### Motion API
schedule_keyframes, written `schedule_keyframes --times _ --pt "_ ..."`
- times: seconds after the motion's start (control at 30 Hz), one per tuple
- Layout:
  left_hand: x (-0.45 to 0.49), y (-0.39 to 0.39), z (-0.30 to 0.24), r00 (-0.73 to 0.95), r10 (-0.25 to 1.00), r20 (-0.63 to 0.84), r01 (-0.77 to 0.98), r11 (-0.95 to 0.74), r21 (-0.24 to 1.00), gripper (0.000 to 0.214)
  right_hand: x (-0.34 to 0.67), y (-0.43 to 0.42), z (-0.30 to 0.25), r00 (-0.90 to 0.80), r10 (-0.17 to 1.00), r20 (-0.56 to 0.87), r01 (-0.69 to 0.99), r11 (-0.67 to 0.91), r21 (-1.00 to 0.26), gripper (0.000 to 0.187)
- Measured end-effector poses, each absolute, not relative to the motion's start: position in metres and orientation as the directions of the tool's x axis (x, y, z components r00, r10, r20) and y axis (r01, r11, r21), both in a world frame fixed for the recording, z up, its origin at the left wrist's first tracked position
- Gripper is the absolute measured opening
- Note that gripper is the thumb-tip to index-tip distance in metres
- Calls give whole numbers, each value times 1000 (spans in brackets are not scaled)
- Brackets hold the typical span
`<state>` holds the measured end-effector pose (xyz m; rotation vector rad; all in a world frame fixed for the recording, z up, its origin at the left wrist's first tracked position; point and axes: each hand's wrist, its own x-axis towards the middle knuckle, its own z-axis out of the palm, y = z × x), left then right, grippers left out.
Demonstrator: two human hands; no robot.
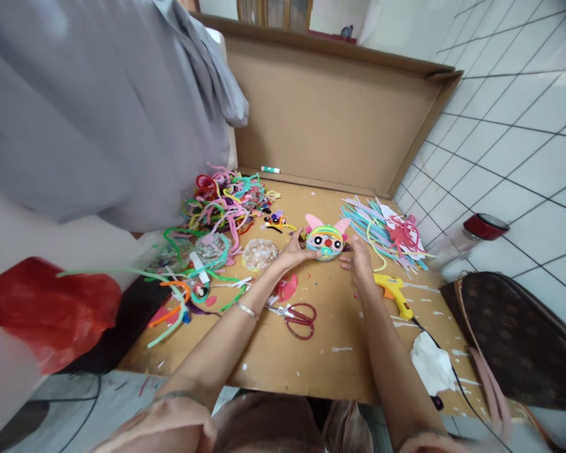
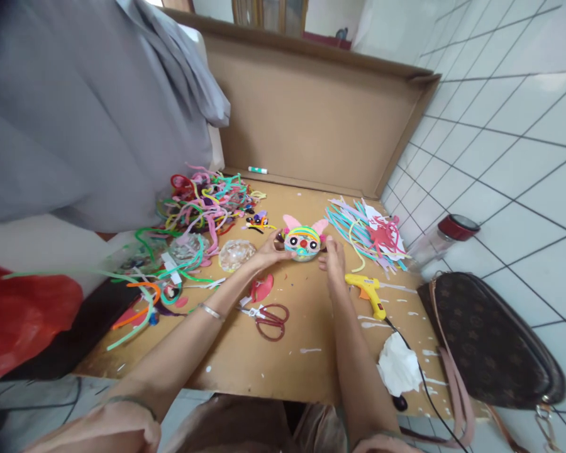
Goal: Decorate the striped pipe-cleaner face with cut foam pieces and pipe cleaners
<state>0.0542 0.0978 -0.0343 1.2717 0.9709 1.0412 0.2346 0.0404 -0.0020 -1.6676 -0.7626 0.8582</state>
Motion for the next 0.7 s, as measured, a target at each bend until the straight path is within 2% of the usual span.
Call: schedule_keyframes --times 0.1,0.23,0.4,0.57,0.7 --pt "59 101 -30 319 947 -50 -27 62 998 119 234 43 -4 555 814 -170 24 -220 -975 52" --pt "66 103 -28 353 935 -20 -73 49 996 113 229 46 -4 518 836 -181 -34 -192 -981 48" --pt "68 101 -33 349 937 -1 -77 30 997 114 227 47 -5 521 839 -156 -42 -158 -987 47" --pt "71 100 -40 317 947 54 -172 2 985 108 228 48 -11 495 865 -82 -43 -70 -997 46" --pt "74 101 -45 317 948 27 -184 33 982 112 227 49 -11 523 848 -90 -76 -59 -995 45"
